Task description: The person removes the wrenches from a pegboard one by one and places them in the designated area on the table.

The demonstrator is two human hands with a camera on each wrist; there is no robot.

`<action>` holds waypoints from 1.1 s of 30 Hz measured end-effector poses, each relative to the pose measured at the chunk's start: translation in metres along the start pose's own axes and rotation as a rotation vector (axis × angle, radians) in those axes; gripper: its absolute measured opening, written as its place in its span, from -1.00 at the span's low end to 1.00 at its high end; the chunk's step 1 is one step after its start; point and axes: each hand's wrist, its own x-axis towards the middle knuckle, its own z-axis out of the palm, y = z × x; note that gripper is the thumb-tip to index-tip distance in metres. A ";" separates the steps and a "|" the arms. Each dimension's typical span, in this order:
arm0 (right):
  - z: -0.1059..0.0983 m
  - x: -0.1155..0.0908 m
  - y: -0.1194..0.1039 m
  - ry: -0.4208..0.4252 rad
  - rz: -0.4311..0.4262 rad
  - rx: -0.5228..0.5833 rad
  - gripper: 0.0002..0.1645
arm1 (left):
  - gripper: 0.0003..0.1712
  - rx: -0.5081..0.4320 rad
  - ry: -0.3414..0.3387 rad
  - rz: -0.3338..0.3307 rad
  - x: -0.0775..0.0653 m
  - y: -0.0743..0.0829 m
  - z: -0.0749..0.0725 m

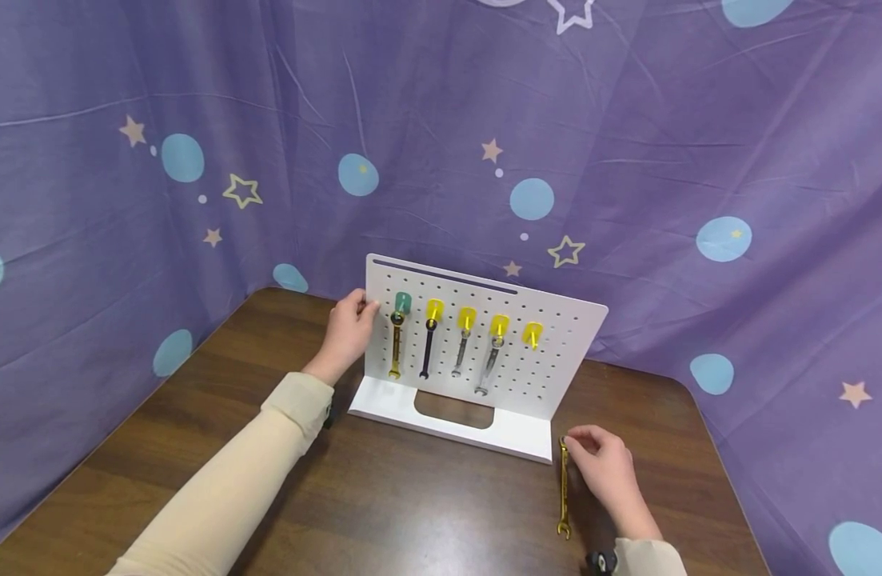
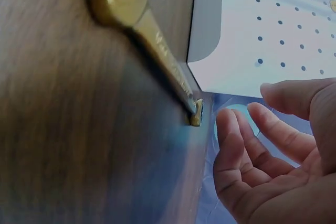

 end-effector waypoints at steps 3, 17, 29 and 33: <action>0.001 0.001 -0.004 0.017 -0.029 0.011 -0.72 | -0.83 -0.001 -0.002 -0.001 0.000 0.000 0.000; 0.006 0.006 -0.017 0.033 -0.082 0.093 -0.70 | -0.84 0.006 0.006 0.001 0.001 -0.002 0.000; 0.010 0.009 -0.035 -0.005 -0.108 0.175 -0.67 | -0.84 0.006 0.003 0.002 0.000 0.000 0.000; 0.012 0.010 -0.041 -0.023 -0.111 0.212 -0.65 | -0.83 -0.002 0.001 -0.001 -0.001 0.002 0.000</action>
